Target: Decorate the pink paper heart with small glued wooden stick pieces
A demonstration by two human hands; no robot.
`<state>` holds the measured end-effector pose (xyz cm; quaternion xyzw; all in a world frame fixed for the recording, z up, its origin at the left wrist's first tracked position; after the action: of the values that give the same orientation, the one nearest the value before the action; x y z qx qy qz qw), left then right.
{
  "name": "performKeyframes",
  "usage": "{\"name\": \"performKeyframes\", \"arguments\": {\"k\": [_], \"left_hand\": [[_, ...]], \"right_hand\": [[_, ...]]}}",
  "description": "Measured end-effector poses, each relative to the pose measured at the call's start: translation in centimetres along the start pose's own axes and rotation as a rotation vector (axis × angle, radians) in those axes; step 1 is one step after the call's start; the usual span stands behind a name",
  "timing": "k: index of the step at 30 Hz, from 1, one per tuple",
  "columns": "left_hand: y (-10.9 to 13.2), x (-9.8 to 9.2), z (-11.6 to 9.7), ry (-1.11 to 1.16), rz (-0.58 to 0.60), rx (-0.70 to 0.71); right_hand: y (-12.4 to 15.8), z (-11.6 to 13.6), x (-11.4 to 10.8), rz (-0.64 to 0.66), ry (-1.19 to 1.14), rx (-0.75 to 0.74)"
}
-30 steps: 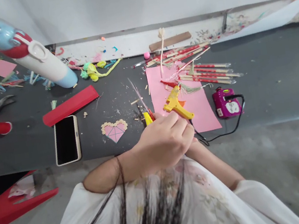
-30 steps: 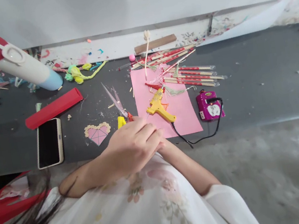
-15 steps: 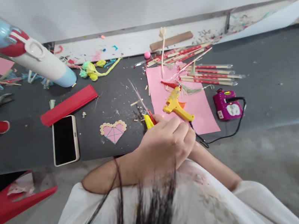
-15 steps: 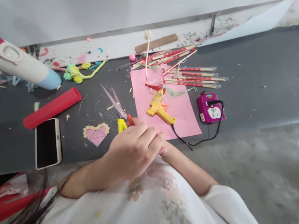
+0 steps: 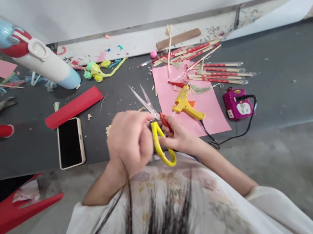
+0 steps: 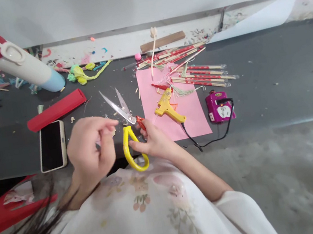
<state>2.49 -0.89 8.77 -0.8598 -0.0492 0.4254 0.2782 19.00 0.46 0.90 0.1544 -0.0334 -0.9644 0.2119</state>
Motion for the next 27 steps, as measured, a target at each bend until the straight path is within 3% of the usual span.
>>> {"name": "performKeyframes", "arguments": {"k": [3,6,11,13,16,18,23,27], "left_hand": [[0.5,0.4,2.3,-0.213,0.054,-0.115],[1.0,1.3,3.5,-0.248,0.149,-0.048],[1.6,1.4,4.0,-0.169,0.104,0.04],[1.8,1.2,4.0,-0.134,0.093,-0.011],[2.0,1.1,3.7,-0.045,0.114,-0.205],[2.3,1.3,3.4,0.096,0.225,-0.323],[3.4,2.6,2.7,0.458,0.655,-0.499],[3.5,3.1,2.4,0.361,0.732,-0.54]], "right_hand": [[0.3,0.6,-0.5,0.028,-0.027,0.058],[1.1,1.2,-1.2,0.018,0.01,0.047],[2.0,1.8,-1.8,0.043,0.164,0.038],[2.1,2.1,-1.8,0.033,0.218,0.025],[1.9,2.5,-1.9,-0.063,0.293,0.017],[1.6,2.4,-2.0,-0.129,0.327,0.021],[0.8,1.5,-1.8,-0.214,0.364,0.061],[0.5,1.2,-1.6,-0.217,0.408,0.073]]}}
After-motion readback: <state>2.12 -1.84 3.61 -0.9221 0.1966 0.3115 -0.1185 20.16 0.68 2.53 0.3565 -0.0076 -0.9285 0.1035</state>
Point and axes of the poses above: each hand's wrist, its own y-axis away from the middle knuckle, its own x-axis out of the palm, z = x × y, the point moved 1 cm from there along -y, towards the middle knuckle, and after that the axes turned 3 degrees about -x, right-handed, at the moved point
